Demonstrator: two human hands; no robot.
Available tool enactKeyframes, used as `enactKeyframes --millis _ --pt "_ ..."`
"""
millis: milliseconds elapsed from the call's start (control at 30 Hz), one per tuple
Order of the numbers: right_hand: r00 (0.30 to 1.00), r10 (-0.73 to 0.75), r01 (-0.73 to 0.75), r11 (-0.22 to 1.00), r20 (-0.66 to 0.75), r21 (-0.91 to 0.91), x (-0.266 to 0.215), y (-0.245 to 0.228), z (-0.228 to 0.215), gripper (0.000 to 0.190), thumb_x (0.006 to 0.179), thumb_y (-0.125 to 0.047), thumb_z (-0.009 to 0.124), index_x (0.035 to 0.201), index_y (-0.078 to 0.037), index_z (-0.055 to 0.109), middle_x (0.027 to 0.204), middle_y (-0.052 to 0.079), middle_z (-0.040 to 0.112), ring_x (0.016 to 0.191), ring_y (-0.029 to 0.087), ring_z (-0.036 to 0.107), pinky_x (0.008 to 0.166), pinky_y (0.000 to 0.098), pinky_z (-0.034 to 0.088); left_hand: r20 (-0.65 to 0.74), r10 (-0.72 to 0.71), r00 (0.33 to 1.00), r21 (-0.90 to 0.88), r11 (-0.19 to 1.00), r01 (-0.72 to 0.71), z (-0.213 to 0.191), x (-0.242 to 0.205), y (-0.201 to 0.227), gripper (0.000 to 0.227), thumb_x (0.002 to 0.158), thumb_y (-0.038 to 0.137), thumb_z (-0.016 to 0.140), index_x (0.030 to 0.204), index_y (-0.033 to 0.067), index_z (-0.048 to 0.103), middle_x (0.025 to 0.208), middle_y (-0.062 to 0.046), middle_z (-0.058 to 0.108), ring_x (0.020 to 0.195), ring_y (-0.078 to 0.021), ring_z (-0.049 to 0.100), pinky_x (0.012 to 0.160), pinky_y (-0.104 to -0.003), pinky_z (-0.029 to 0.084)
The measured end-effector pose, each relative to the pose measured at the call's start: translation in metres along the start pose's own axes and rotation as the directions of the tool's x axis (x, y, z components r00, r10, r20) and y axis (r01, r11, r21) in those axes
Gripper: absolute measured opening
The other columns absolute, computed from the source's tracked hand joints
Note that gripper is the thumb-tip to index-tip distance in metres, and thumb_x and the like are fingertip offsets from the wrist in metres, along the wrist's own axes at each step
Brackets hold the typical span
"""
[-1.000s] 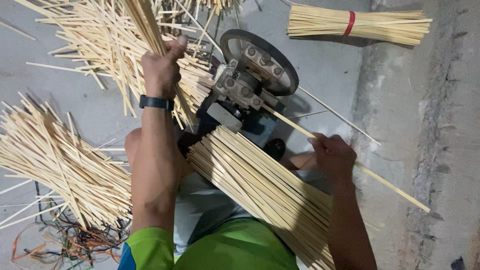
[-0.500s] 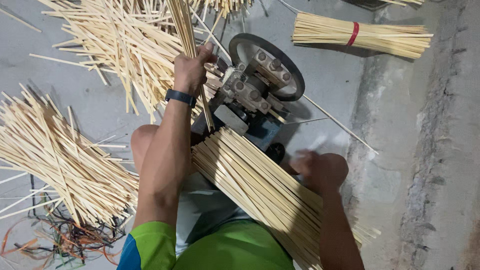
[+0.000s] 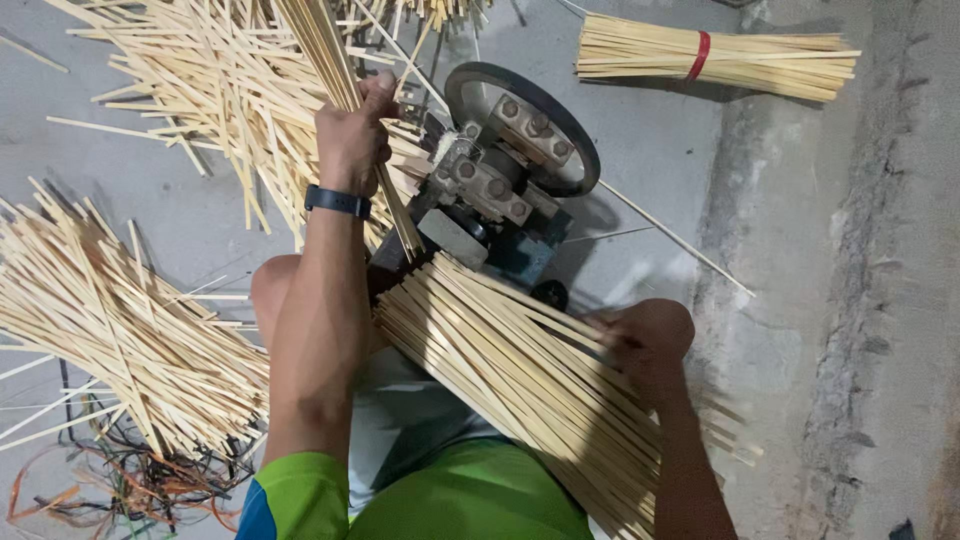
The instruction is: The person feeds bamboo sticks into a processing machine by hand, gathering bundles and inserting individual sticks one at a time into the mechanism.
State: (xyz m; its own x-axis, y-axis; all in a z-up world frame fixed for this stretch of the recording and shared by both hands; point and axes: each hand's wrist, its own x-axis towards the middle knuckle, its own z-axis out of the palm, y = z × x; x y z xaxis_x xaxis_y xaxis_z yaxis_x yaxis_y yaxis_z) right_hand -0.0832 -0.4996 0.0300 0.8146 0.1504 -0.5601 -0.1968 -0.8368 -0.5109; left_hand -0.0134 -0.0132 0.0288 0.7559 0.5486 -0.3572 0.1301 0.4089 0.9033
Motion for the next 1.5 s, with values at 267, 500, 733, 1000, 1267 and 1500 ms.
enactKeyframes --millis 267,500,733,1000,1267,1500 --pt "0.860 -0.326 0.271 0.944 -0.392 -0.190 0.004 -0.012 -0.042 0.015 0.095 -0.014 0.072 0.108 -0.011 0.079 0.086 0.009 0.072 0.071 0.018 0.067 0.065 0.0336 0.055 -0.005 0.020 1.000 -0.037 0.999 -0.020 0.000 -0.004 0.006 0.041 0.085 0.035 0.084 0.101 -0.0009 0.073 0.073 -0.005 0.070 0.041 -0.0032 0.046 0.033 -0.022 0.033" --pt "0.744 -0.552 0.458 0.832 -0.377 -0.313 0.033 -0.068 -0.016 0.016 0.098 -0.024 0.069 0.100 -0.012 0.079 0.088 0.010 0.073 0.076 0.020 0.069 0.069 0.0338 0.055 0.013 0.011 1.000 0.001 1.000 -0.011 0.004 -0.008 0.005 0.038 0.086 0.034 0.086 0.090 -0.0011 0.073 0.059 0.000 0.053 0.039 -0.0051 0.038 0.035 -0.024 0.027" --pt "0.966 -0.145 0.073 0.947 -0.213 -0.314 0.049 -0.065 -0.027 0.044 0.098 -0.050 0.065 0.090 -0.009 0.079 0.070 0.011 0.071 0.064 0.024 0.069 0.067 0.0361 0.054 -0.066 -0.066 0.996 -0.094 0.994 0.059 0.002 0.001 -0.005 0.040 0.087 0.034 0.084 0.086 -0.0046 0.073 0.072 -0.009 0.071 0.039 -0.0069 0.041 0.034 -0.025 0.031" --pt "0.983 -0.030 -0.037 0.935 -0.182 -0.353 0.035 -0.051 -0.020 0.047 0.096 -0.057 0.063 0.096 -0.013 0.080 0.075 0.008 0.074 0.068 0.024 0.071 0.067 0.0365 0.054 -0.044 0.010 0.999 -0.092 0.996 -0.014 0.001 0.009 0.000 0.027 0.096 0.027 0.073 0.091 0.0001 0.071 0.082 -0.009 0.080 0.039 -0.0056 0.041 0.033 -0.024 0.032" --pt "0.808 -0.452 0.389 0.891 -0.379 -0.233 0.001 -0.089 -0.016 0.024 0.095 -0.039 0.068 0.102 -0.016 0.075 0.100 0.004 0.075 0.081 0.017 0.072 0.074 0.0301 0.058 -0.069 0.276 0.959 0.353 0.906 -0.235 -0.019 -0.005 0.074 0.034 0.107 0.033 0.066 0.093 0.0053 0.080 0.081 -0.013 0.080 0.045 -0.0081 0.053 0.036 -0.025 0.033" --pt "0.107 -0.928 0.608 0.345 -0.357 -0.715 -0.009 -0.174 -0.039 0.039 0.091 -0.026 0.065 0.124 -0.004 0.061 0.127 0.018 0.063 0.125 0.035 0.057 0.101 0.0476 0.048 0.797 0.234 0.557 0.174 0.794 -0.583 0.057 -0.096 0.054 0.015 0.093 0.022 0.075 0.100 0.0087 0.077 0.084 -0.007 0.078 0.067 -0.0130 0.073 0.060 -0.030 0.061"
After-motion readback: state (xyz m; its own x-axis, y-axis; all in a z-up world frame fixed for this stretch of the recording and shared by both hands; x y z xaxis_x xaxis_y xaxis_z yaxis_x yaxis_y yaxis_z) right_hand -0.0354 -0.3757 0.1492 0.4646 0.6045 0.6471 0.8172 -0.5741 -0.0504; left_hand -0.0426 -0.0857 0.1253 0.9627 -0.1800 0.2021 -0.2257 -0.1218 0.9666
